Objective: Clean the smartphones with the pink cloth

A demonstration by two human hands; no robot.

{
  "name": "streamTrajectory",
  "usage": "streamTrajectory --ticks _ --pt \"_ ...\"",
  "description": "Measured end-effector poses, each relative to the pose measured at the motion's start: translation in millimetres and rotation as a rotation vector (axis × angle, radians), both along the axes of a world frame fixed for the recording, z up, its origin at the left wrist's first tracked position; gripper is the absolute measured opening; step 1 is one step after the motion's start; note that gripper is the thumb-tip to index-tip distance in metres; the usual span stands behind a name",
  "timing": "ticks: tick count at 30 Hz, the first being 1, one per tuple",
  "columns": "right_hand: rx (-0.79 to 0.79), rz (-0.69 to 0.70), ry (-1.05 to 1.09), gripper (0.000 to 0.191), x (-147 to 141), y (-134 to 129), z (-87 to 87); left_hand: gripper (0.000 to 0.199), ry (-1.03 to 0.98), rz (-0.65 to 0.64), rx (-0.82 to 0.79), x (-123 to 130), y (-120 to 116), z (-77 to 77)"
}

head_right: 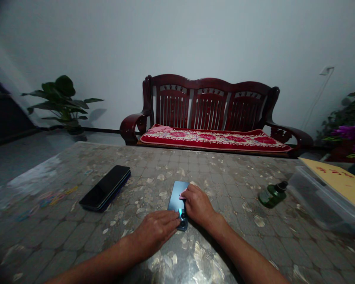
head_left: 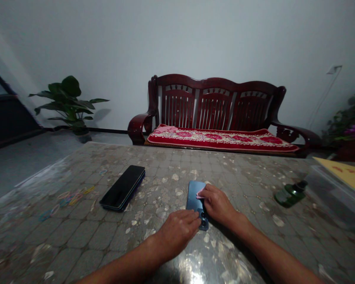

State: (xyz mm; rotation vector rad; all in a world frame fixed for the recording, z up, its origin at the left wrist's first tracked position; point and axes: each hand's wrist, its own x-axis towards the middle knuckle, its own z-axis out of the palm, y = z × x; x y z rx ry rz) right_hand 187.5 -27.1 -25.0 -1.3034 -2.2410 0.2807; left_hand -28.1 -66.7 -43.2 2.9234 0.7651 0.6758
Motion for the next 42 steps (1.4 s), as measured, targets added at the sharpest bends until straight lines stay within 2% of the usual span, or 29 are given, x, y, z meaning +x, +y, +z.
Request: streamTrajectory --ticks 2,9,15,17,20,23,25,28,29,31,34,36,38,42 --pt "-0.034 0.003 0.003 0.036 0 -2 1.7 0.022 0.007 -0.003 0.008 0 0 -0.5" --pt "-0.085 -0.113 -0.020 0.038 -6 2 11.1 0.023 0.008 0.019 0.023 1 -2 -5.0" --pt "-0.264 0.036 -0.032 0.037 -5 -15 26.6 0.021 0.003 0.018 0.085 3 -3 -3.2" --pt "-0.218 0.024 0.033 0.038 -4 -16 26.2 0.021 0.005 0.034 0.121 5 -4 -3.4" --pt "-0.031 -0.057 0.129 0.037 -2 -12 19.9 0.022 0.035 0.077 0.169 9 -6 -6.0" --pt "0.069 -0.078 0.192 0.035 -1 -8 11.4 0.023 0.111 0.121 0.147 19 -9 -4.4" --pt "0.105 -0.081 0.265 0.036 0 -6 6.4 0.024 0.170 0.151 0.089 27 -11 2.9" --pt "0.141 -0.141 0.415 0.034 3 -2 0.2 0.020 0.227 0.192 -0.080 34 -10 23.3" --pt "0.144 -0.166 0.466 0.033 4 0 -1.5 0.020 0.228 0.183 -0.147 34 -7 31.2" --pt "0.146 -0.212 0.557 0.030 8 4 -4.9 0.031 0.257 0.079 -0.236 28 7 45.9" --pt "0.138 -0.265 0.669 0.026 14 9 -9.7 0.076 0.299 -0.074 -0.273 15 42 60.5" --pt "0.124 -0.297 0.733 0.022 17 11 -12.6 0.092 0.333 -0.143 -0.305 9 70 64.9" --pt "0.111 -0.318 0.786 0.021 19 12 -14.8 0.102 0.378 -0.149 -0.341 9 94 66.4" --pt "0.073 -0.354 0.844 0.021 22 14 -17.1 0.108 0.493 -0.148 -0.421 17 121 64.3"
